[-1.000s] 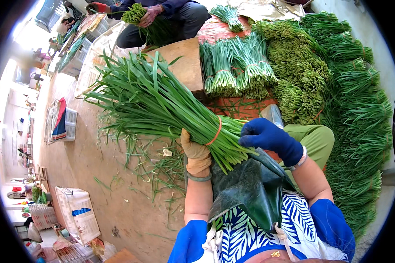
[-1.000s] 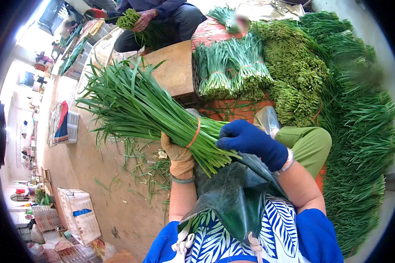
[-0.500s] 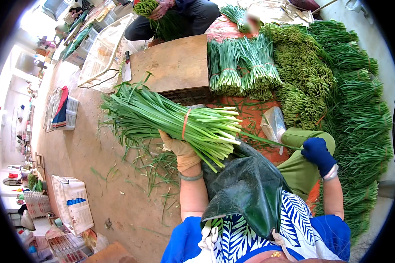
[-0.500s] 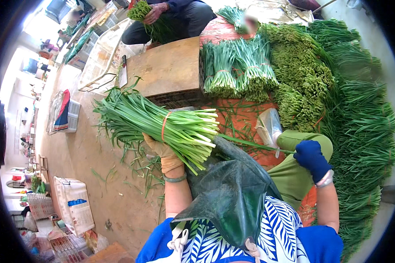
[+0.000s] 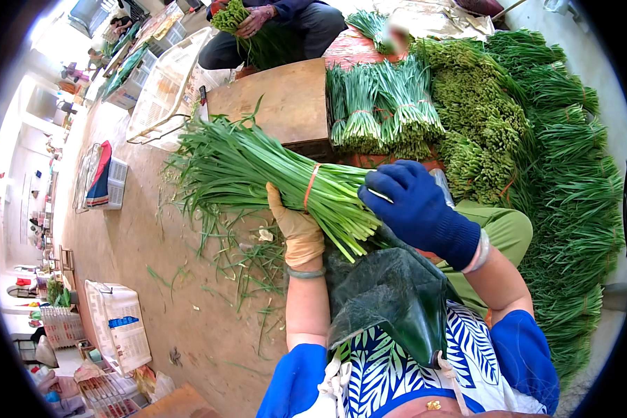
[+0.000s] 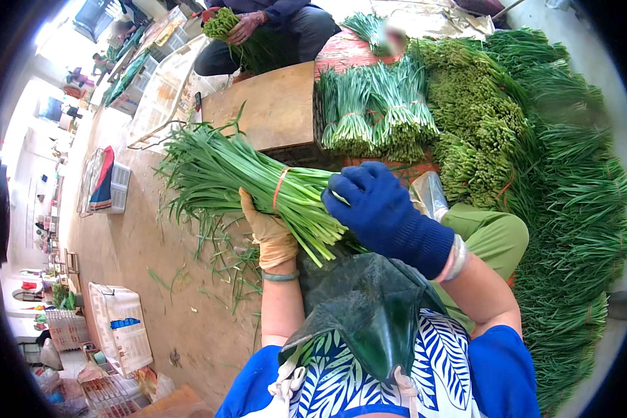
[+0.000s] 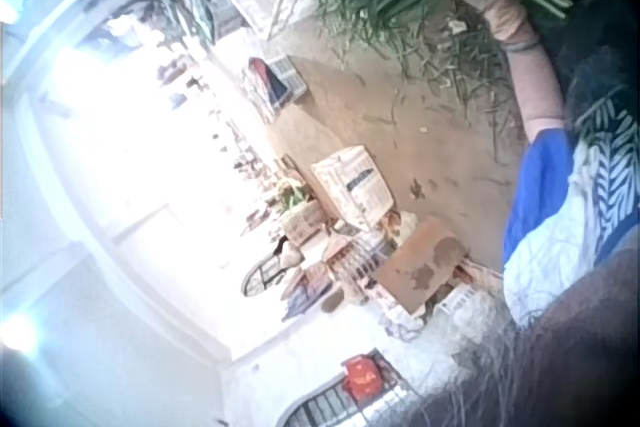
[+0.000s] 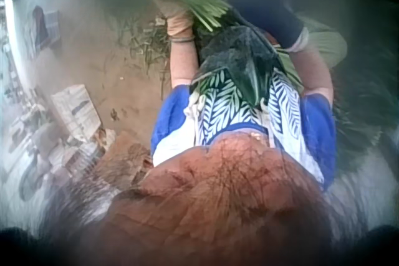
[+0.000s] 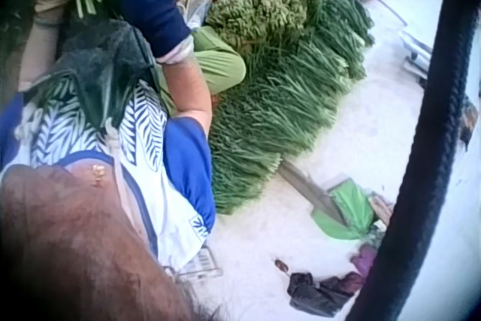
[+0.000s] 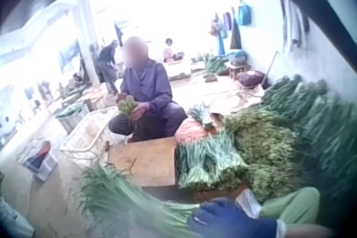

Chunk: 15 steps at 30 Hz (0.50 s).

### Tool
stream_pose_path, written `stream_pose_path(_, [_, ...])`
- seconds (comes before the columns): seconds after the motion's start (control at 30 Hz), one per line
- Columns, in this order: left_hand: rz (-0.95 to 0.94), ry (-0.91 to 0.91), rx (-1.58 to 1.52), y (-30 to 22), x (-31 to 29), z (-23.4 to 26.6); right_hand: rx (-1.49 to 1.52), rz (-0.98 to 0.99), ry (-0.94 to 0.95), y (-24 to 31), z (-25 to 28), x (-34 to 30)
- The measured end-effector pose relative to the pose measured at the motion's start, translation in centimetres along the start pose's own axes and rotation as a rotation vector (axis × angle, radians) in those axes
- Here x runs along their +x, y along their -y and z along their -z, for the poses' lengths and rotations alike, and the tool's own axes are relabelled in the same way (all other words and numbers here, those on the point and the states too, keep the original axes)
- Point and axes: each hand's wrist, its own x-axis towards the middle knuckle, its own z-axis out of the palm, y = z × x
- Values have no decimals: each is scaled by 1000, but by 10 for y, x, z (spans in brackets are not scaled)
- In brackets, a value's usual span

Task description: The person bundles green plants by hand, tying them together with red bands and arranging them into piles on the floor.

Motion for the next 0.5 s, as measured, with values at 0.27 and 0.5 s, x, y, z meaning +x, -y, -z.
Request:
stream_pose_path(0.27, [-9,-25,-19,8,5,5,-1,90,-78,-4,-31,6])
stream_pose_path(0.5, [-30,-56,-14,5,9,9,89,39,-49,-11,-34,-3])
